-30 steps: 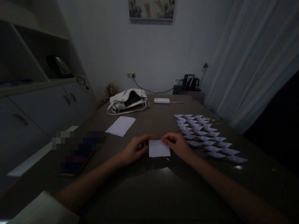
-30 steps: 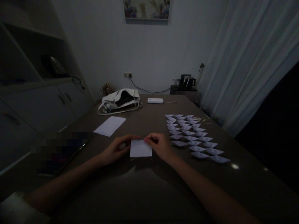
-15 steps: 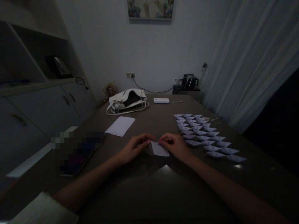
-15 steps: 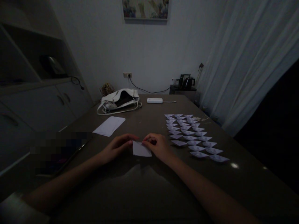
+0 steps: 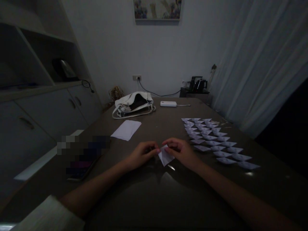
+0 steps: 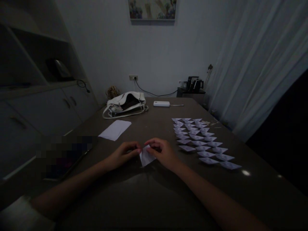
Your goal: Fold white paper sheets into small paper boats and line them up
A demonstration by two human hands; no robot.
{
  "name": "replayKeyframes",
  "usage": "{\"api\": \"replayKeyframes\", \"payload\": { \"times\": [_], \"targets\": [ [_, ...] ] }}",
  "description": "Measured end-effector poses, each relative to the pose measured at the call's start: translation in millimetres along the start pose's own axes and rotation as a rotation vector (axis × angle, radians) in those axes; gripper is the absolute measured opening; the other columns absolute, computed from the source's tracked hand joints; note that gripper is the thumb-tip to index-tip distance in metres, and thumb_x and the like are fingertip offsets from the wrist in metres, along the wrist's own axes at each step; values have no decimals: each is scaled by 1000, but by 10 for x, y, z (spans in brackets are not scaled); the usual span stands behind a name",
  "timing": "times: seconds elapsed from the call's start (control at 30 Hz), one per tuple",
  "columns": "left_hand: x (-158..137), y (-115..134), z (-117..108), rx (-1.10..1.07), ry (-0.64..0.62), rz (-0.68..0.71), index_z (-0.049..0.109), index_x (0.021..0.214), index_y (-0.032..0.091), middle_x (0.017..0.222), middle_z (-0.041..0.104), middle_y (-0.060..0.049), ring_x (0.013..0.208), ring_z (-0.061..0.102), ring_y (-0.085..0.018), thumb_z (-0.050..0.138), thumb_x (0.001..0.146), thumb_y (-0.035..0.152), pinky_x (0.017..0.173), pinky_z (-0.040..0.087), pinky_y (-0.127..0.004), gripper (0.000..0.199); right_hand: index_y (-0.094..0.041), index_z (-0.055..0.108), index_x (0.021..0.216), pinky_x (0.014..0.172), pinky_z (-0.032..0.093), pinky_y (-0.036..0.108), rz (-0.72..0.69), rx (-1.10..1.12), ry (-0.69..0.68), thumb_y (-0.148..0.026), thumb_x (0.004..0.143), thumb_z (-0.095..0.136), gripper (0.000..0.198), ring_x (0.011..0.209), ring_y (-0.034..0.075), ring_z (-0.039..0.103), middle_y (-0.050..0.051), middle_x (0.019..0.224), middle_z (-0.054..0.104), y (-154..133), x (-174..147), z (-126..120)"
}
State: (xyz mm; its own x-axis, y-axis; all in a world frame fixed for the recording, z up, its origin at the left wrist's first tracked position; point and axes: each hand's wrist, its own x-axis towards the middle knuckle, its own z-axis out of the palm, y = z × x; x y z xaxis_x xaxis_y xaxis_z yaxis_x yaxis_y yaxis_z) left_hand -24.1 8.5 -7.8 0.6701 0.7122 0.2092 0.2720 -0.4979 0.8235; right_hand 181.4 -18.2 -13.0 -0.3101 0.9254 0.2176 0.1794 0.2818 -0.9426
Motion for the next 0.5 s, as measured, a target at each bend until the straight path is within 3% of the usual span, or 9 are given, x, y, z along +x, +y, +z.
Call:
{"api": "replayKeyframes", "payload": {
  "times": [0.13, 0.33, 0.5],
  "targets": [
    [16, -6, -16, 8, 122, 19, 55, 81, 14, 75, 54, 0, 69, 50, -11, 49, 88, 41, 64, 40, -22, 28, -18, 57, 112, 68, 48, 27, 37, 127, -79, -24, 79, 61, 33, 79, 15, 65, 6, 90, 70, -2, -16, 19],
    [7, 15, 38, -54, 124, 15, 54, 84, 14, 76, 56, 0, 68, 52, -11, 53, 86, 39, 62, 42, -22, 25, -18, 51, 114, 66, 49, 27, 102, 334, -131, -25, 78, 64, 39, 73, 15, 66, 4, 82, 71, 0, -26, 110],
    [-2, 32, 43, -59, 141, 1, 58, 90, 14, 81, 61, -3, 71, 56, -13, 57, 83, 39, 64, 44, -24, 26, -19, 50, 112, 65, 49, 26, 112, 336, -124, -30, 78, 63, 38, 70, 14, 66, 3, 79, 70, 5, -36, 148]
  ]
}}
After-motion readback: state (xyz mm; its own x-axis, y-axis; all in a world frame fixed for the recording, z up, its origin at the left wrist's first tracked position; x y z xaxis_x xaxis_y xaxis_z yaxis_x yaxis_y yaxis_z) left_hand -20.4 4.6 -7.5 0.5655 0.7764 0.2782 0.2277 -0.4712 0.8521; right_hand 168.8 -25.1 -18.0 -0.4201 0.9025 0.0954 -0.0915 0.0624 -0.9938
